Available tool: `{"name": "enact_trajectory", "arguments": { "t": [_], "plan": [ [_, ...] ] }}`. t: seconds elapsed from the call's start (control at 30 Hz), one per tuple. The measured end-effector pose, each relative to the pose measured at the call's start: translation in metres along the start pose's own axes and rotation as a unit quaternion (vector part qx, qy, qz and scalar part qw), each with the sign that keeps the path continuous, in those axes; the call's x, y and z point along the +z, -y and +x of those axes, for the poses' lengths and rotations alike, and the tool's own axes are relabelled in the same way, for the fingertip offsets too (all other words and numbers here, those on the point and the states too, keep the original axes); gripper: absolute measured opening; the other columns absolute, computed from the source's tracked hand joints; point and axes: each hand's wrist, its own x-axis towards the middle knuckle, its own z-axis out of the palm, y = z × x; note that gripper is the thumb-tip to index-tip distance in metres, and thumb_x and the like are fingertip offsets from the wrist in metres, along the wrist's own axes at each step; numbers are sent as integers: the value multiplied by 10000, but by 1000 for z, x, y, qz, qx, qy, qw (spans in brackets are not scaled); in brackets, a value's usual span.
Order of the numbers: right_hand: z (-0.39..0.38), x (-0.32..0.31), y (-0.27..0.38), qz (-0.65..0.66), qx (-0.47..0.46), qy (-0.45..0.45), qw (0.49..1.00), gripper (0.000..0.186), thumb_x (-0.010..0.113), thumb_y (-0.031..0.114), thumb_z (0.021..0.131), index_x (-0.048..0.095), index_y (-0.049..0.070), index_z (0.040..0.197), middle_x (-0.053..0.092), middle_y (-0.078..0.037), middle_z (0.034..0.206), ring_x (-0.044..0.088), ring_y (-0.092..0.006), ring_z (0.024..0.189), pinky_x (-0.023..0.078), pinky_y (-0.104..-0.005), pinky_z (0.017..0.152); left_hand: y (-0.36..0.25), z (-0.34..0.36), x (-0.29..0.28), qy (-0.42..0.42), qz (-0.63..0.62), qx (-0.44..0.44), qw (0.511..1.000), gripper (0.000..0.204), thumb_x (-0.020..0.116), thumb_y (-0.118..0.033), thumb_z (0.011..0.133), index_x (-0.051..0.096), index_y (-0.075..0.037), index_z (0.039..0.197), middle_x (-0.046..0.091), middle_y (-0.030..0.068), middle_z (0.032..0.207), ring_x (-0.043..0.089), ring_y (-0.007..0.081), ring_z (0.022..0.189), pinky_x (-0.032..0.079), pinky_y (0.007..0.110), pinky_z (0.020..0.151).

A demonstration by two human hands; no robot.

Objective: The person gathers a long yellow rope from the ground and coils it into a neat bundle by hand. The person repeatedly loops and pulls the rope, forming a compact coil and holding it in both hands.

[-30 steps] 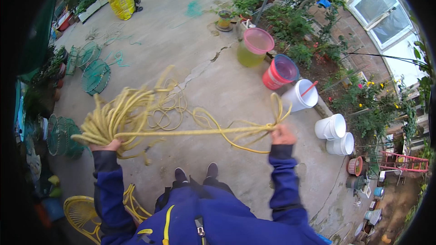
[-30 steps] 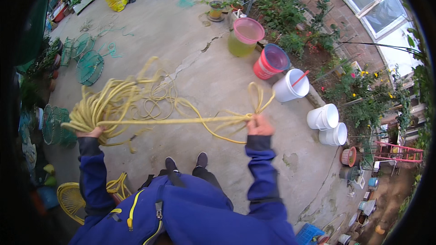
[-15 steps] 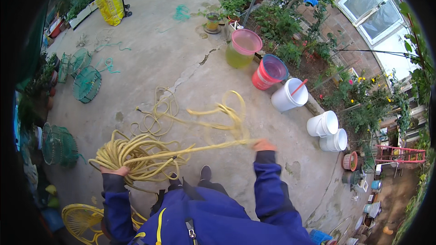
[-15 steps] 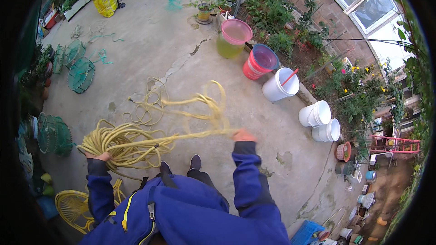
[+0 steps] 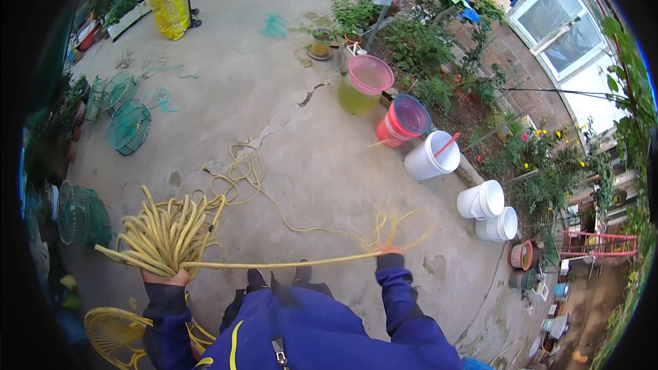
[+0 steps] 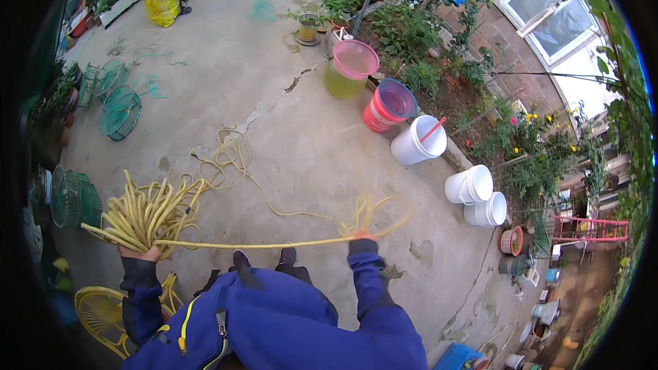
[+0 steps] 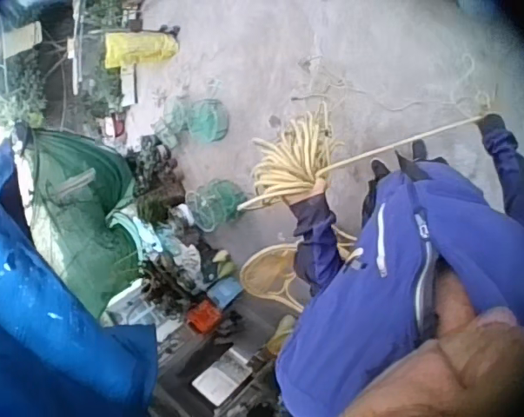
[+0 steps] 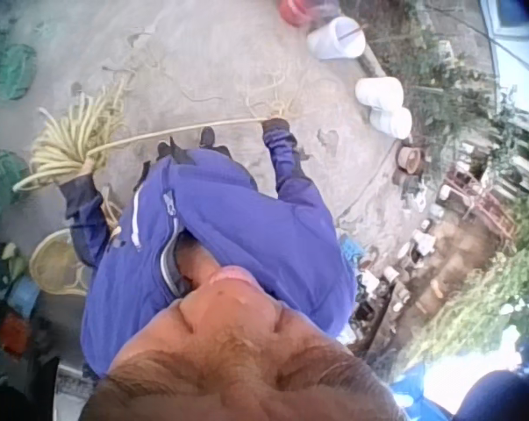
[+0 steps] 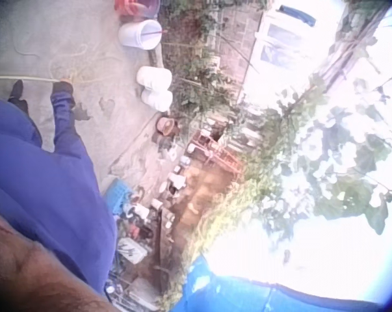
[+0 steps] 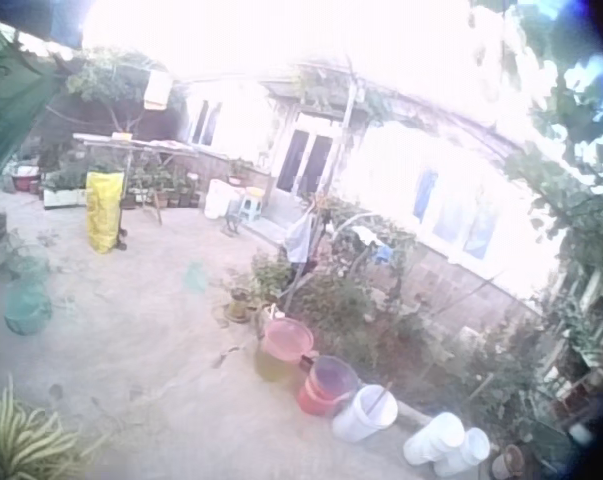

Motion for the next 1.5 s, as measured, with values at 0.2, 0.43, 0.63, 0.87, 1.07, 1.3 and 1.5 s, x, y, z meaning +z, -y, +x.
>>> {"name": "enact_trajectory", "arguments": {
  "t": [0.2, 0.43, 0.63, 0.87, 1.07, 1.3, 1.5],
  "plan": [
    [34, -74, -30, 252, -147, -287, 912, 166, 603, 249, 765, 641, 104, 838, 603, -126, 899, 581, -301, 789, 461, -381, 678, 18, 11, -7, 18, -283, -151, 947, 676, 685, -31, 573, 435, -9, 1200, 587, 117, 1106, 549, 240, 1051, 383, 332, 956],
    [17, -114, 0, 173, -41, 8, 984, 230, 559, 259, 811, 627, 45, 859, 615, -155, 993, 602, -252, 719, 483, -364, 681, 40, 11, -12, 21, -343, -225, 912, 680, 695, 23, 557, 438, -12, 1185, 576, 105, 1113, 587, 202, 973, 470, 332, 857],
    [4, -98, 5, 158, -172, -125, 964, 196, 502, 212, 820, 605, 56, 760, 619, -98, 793, 583, -220, 634, 464, -324, 576, 57, 13, -10, 42, -334, -207, 918, 677, 669, 5, 584, 418, 3, 1213, 569, 128, 1141, 558, 225, 1050, 426, 339, 924],
    [47, -110, 0, 364, -458, -249, 772, 215, 553, 319, 760, 617, 116, 728, 626, -90, 761, 595, -286, 751, 455, -378, 644, 58, 9, -5, -9, -312, -186, 932, 670, 677, -48, 631, 399, 3, 1239, 551, 113, 1192, 526, 252, 1100, 358, 347, 990],
    [20, -162, -4, 436, -198, -255, 840, 184, 638, 261, 745, 597, 92, 685, 574, -98, 660, 589, -262, 672, 438, -384, 569, 76, 8, -8, -55, -336, -241, 909, 740, 692, 14, 551, 406, 8, 1234, 554, 115, 1154, 562, 220, 1016, 440, 337, 902],
    [43, -164, -33, 223, -233, -287, 902, 286, 744, 269, 643, 583, 42, 711, 582, -122, 784, 571, -254, 671, 448, -351, 612, 128, 25, -13, -112, -254, -316, 907, 774, 690, 56, 510, 418, 15, 1234, 562, 107, 1119, 572, 214, 968, 483, 352, 837],
    [71, -126, -34, 376, -204, -144, 892, 326, 787, 183, 636, 569, 48, 838, 584, -102, 772, 564, -209, 673, 465, -317, 626, 108, 31, -18, -142, -250, -343, 894, 661, 672, 55, 548, 458, 28, 1173, 571, 121, 1052, 590, 196, 852, 513, 317, 726]
  ]
}}
